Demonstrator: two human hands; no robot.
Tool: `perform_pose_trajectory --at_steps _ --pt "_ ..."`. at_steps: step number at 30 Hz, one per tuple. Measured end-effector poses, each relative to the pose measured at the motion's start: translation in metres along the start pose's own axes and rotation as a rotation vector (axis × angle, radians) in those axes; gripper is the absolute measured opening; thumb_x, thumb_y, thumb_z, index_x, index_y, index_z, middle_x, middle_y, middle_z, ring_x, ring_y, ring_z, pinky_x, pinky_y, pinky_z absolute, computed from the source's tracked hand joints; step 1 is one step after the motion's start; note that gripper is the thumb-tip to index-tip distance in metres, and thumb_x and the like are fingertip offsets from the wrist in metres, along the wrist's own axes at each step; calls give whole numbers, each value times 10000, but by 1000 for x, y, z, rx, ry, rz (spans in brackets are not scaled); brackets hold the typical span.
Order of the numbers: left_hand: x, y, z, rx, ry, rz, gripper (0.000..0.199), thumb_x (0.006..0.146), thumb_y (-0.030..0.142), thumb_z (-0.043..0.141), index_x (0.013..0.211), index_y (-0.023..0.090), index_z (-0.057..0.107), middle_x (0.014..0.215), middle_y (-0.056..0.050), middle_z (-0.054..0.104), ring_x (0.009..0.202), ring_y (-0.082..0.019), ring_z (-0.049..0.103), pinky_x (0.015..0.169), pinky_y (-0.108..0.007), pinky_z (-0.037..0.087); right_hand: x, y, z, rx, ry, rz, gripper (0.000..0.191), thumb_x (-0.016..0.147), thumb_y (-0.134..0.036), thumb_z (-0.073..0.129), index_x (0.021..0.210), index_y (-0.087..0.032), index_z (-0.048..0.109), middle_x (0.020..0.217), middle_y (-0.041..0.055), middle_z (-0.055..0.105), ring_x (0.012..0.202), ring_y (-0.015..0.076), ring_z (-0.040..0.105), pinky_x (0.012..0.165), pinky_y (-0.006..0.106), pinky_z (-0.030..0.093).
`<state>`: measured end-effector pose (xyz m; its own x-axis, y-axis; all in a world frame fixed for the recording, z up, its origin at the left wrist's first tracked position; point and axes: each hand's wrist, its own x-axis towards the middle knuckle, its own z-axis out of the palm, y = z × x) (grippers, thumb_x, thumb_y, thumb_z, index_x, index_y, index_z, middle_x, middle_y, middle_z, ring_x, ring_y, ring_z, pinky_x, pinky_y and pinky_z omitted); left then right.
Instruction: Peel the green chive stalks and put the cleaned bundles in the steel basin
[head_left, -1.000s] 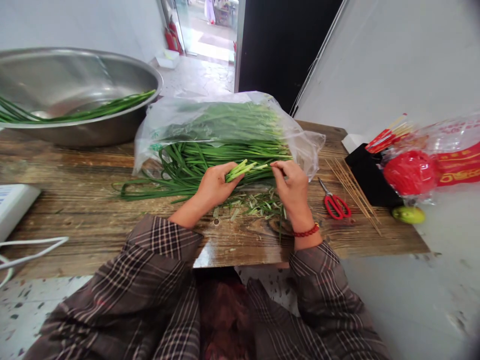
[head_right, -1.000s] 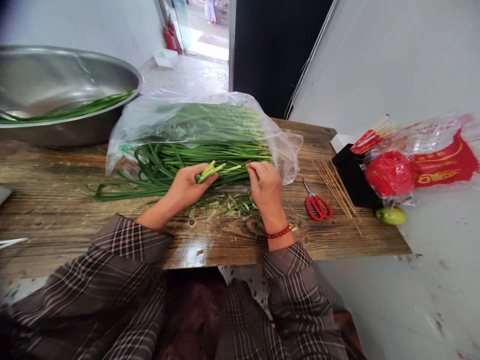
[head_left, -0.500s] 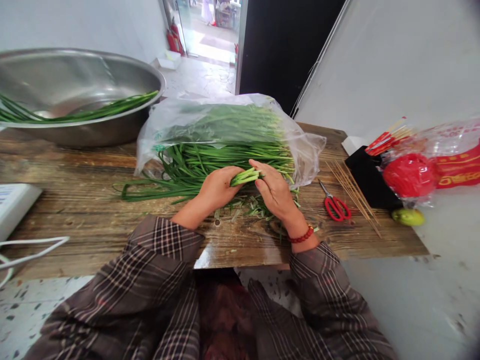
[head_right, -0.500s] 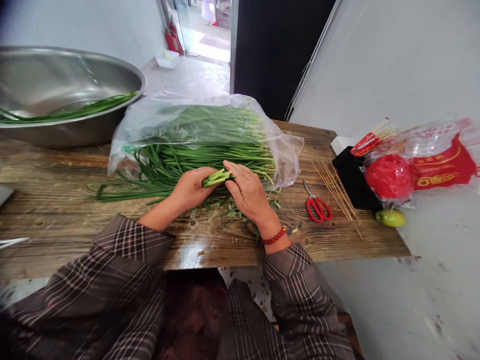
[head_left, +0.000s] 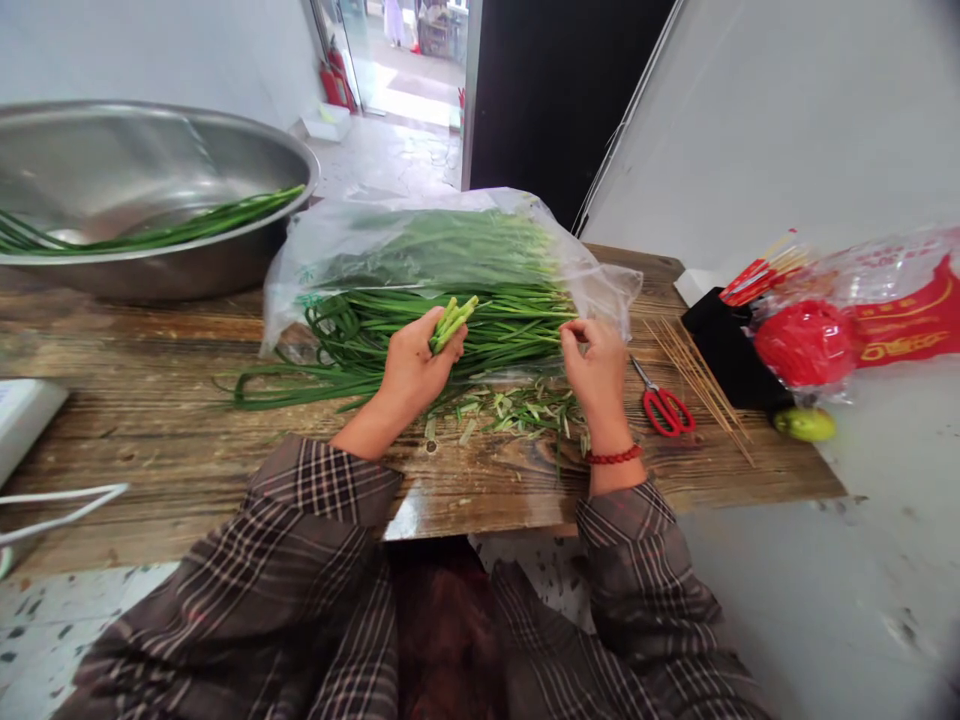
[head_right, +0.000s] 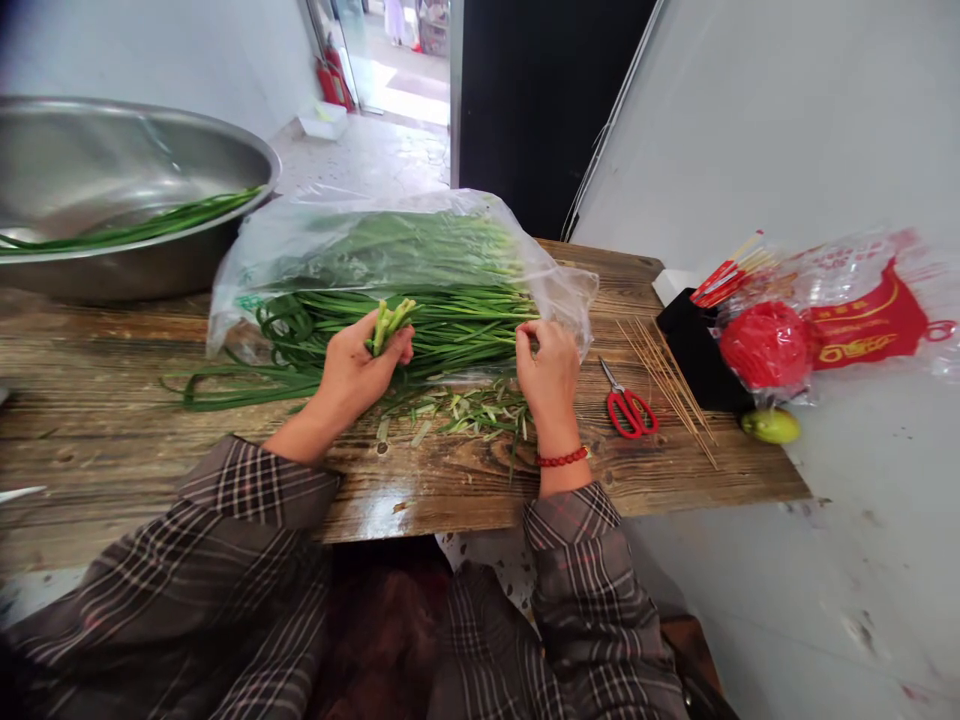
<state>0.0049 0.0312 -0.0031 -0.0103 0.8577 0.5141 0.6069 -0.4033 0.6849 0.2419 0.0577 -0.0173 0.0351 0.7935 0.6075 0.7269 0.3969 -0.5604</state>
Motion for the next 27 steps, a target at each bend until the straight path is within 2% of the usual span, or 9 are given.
perform_pose_trajectory --at_steps 3,6,9,13,16,18,22,24,27 --pt "-1 1 -1 -1 29 -13 200 891 326 535 765 175 573 661 16 581 627 -127 537 635 -258 441 -3 2 -1 -144 -80 -25 111 829 -298 621 843 -214 693 916 79 681 920 242 557 884 427 407" --pt "-1 1 -1 -7 39 6 160 849 324 603 799 172 605 733 4 621 683 -141 566 668 -270 463 -3 1 -2 -127 -80 -32 97 808 -298 646 834 -217 693 914 73 679 925 243 549 886 425 401" --pt "-1 1 -1 -8 56 -12 175 851 330 602 790 167 619 740 -5 637 689 -147 579 678 -273 469 -1 -2 0 107 -63 16 146 839 -341 610 835 -210 676 867 34 674 827 187 569 817 361 438" --pt "-1 2 -2 -17 95 -56 247 890 367 541 804 159 642 709 -11 639 696 -148 586 668 -257 459 0 -8 4 513 -80 171 221 830 -425 621 837 -209 670 783 -7 656 720 132 570 698 286 461" --pt "-1 3 -2 -57 121 -60 282 904 401 518 868 157 657 736 -23 650 731 -156 594 673 -256 462 -2 -14 4 673 -156 231 231 815 -442 643 834 -216 681 754 -13 662 702 121 590 668 274 475" --pt "-1 5 -3 -52 148 -42 296 909 416 519 843 161 655 764 -29 648 744 -152 586 697 -264 467 -4 -18 3 723 -208 259 224 804 -435 662 843 -216 690 755 -9 679 680 117 605 633 267 480" --pt "-2 10 -4 -17 218 51 282 917 393 530 768 174 626 785 -28 618 772 -147 568 753 -283 468 -5 -21 3 768 -268 274 211 765 -403 712 865 -218 700 777 -1 704 650 119 627 601 271 498" --pt "-4 11 -5 -3 250 84 261 919 385 535 780 181 622 786 -26 604 786 -150 571 760 -288 466 -6 -20 4 729 -232 237 194 766 -384 711 869 -220 703 802 4 709 666 125 631 632 290 517" --pt "-6 13 -6 8 288 74 257 928 403 522 830 189 624 801 -23 608 785 -148 579 757 -292 470 -7 -20 5 541 -138 109 139 810 -335 661 866 -216 706 847 24 713 742 147 638 704 322 525"
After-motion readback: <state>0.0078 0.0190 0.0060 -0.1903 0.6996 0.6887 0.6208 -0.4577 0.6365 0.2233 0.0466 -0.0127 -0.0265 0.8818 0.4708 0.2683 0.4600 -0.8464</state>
